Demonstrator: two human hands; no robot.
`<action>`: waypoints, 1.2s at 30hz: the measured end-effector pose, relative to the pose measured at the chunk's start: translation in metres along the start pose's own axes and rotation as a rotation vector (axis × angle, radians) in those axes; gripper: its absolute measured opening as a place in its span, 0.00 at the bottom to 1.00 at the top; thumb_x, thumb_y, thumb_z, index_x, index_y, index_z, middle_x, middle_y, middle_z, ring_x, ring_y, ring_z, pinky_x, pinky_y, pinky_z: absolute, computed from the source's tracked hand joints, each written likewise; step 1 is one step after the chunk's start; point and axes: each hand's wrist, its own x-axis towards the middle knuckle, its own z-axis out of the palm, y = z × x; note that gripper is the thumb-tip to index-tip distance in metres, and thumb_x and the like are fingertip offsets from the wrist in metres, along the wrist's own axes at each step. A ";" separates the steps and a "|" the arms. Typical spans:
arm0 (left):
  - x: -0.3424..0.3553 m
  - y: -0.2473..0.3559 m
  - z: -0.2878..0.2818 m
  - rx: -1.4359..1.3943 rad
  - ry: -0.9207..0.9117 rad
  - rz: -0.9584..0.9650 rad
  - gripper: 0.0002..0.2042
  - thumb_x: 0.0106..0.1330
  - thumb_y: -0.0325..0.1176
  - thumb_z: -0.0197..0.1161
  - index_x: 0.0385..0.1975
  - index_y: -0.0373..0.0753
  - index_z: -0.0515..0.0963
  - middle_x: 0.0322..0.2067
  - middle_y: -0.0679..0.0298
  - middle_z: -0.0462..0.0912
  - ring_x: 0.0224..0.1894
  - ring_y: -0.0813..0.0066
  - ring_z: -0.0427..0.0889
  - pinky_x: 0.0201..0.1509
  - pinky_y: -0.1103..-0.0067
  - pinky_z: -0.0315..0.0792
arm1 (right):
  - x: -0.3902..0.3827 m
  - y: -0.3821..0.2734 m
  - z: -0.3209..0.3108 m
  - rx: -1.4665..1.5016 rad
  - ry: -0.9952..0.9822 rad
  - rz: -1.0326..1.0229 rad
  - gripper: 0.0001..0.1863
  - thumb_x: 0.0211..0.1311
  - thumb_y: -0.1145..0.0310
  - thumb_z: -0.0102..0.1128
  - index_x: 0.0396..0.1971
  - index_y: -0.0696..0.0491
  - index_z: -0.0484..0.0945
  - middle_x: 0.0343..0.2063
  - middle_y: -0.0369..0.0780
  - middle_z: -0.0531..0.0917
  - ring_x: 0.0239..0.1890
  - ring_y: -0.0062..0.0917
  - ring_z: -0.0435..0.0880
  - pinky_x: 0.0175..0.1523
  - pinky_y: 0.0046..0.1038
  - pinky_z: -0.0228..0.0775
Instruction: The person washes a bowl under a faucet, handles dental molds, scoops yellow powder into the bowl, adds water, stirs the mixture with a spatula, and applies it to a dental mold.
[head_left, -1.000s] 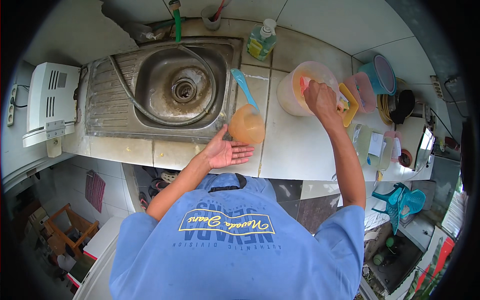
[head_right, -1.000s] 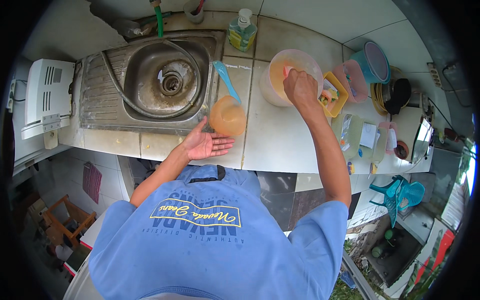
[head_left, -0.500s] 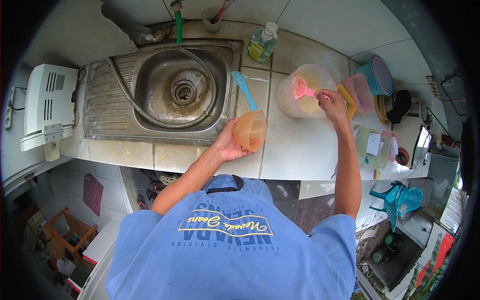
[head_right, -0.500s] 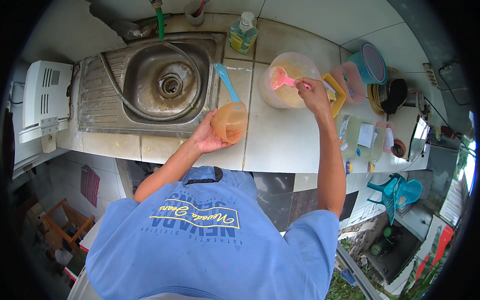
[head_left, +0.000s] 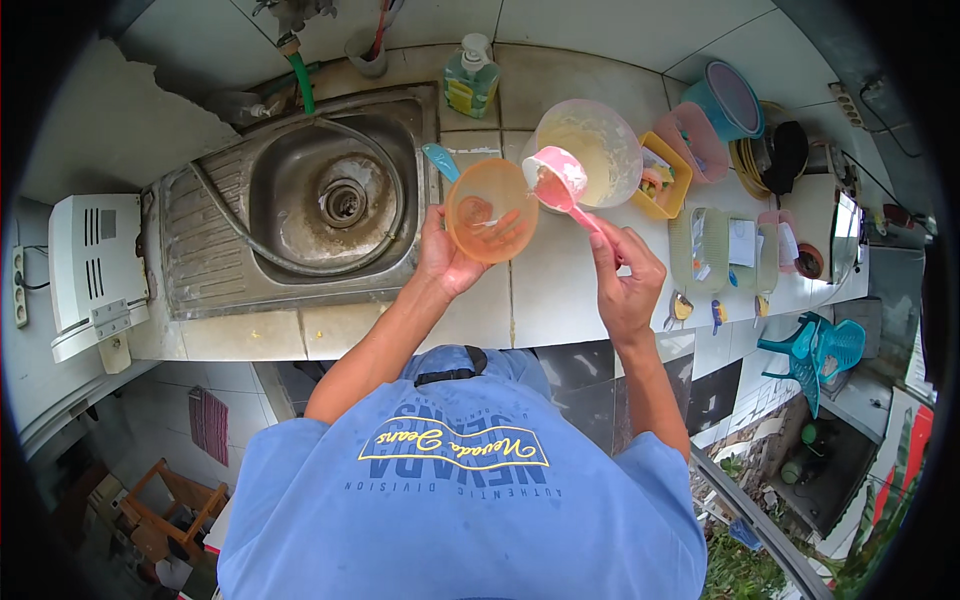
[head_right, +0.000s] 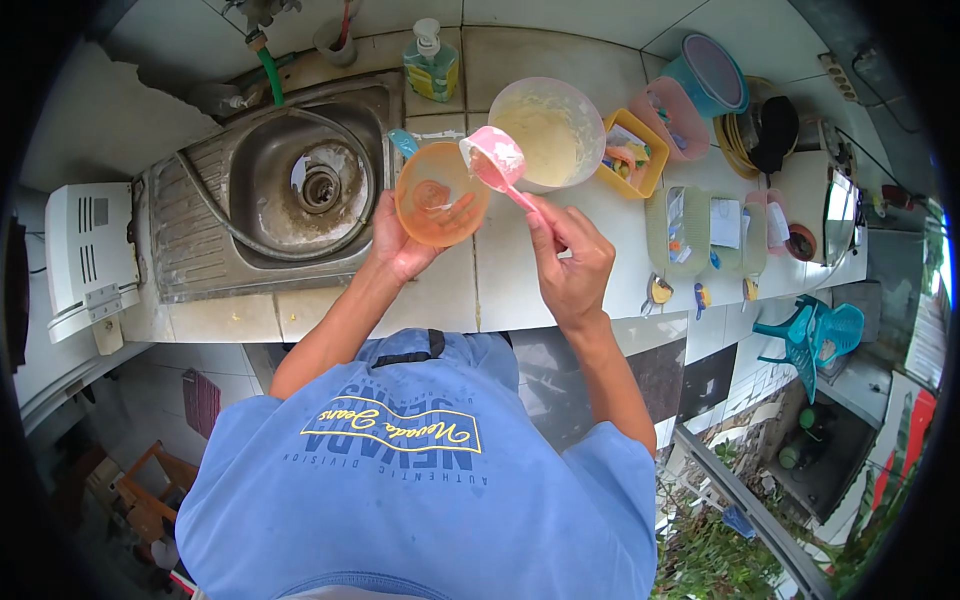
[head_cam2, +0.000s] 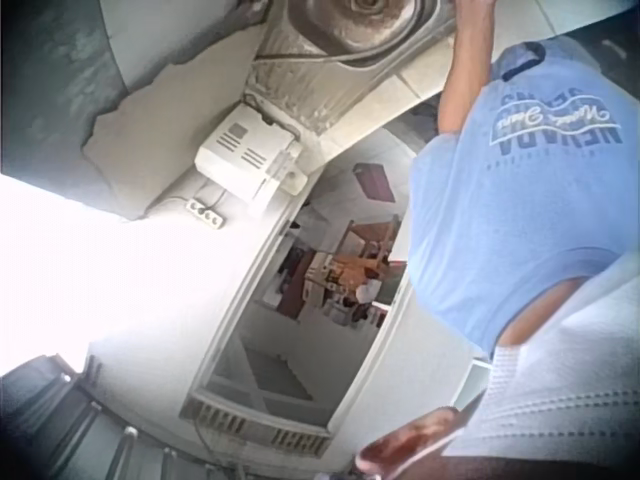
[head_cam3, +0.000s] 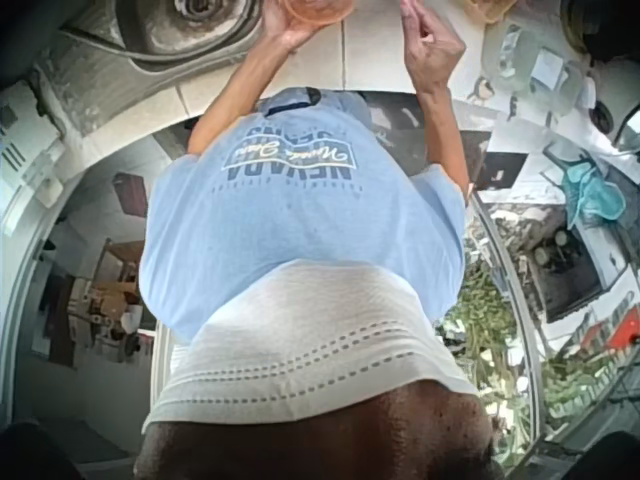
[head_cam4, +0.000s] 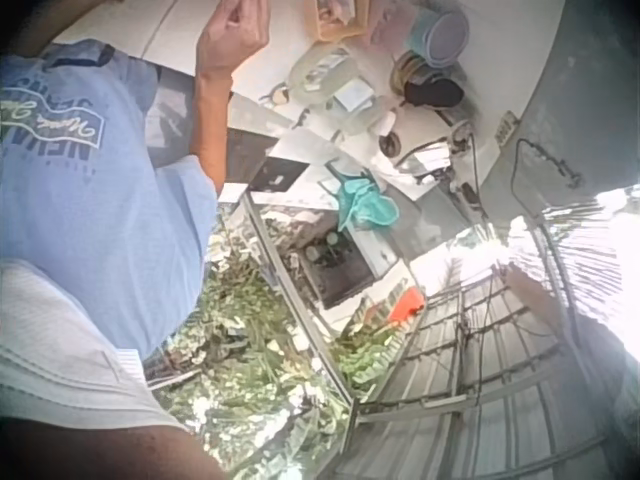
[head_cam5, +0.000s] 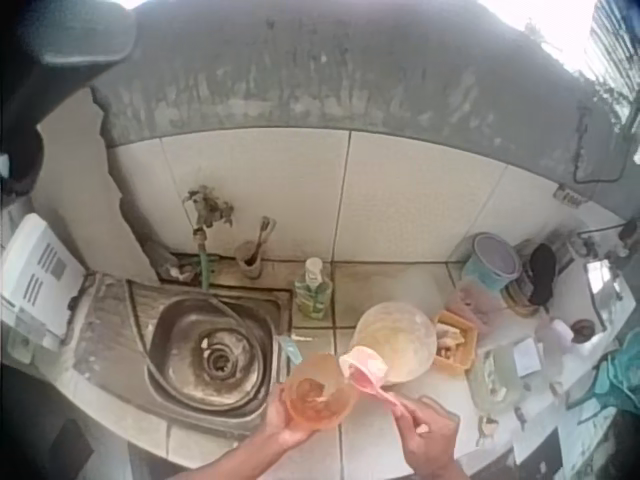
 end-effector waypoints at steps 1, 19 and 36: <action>0.002 -0.001 0.001 0.004 0.002 -0.007 0.28 0.62 0.48 0.42 0.59 0.37 0.63 0.61 0.53 0.64 0.64 0.48 0.63 0.67 0.51 0.59 | -0.007 -0.001 0.006 -0.113 -0.018 -0.131 0.15 0.57 0.71 0.64 0.46 0.51 0.82 0.16 0.33 0.71 0.18 0.19 0.67 0.24 0.22 0.62; 0.014 -0.015 0.008 0.063 0.061 -0.046 0.23 0.65 0.49 0.53 0.56 0.45 0.69 0.55 0.58 0.73 0.60 0.59 0.69 0.62 0.51 0.59 | 0.076 0.072 -0.021 -0.268 -0.183 0.061 0.08 0.55 0.68 0.60 0.28 0.56 0.84 0.23 0.48 0.82 0.26 0.40 0.82 0.32 0.39 0.72; 0.015 -0.005 -0.002 0.211 0.122 -0.031 0.23 0.63 0.54 0.54 0.52 0.47 0.71 0.52 0.62 0.76 0.53 0.61 0.74 0.49 0.63 0.70 | 0.109 0.111 -0.001 -0.206 -0.479 0.190 0.14 0.53 0.61 0.57 0.24 0.59 0.80 0.17 0.49 0.77 0.19 0.36 0.72 0.28 0.37 0.64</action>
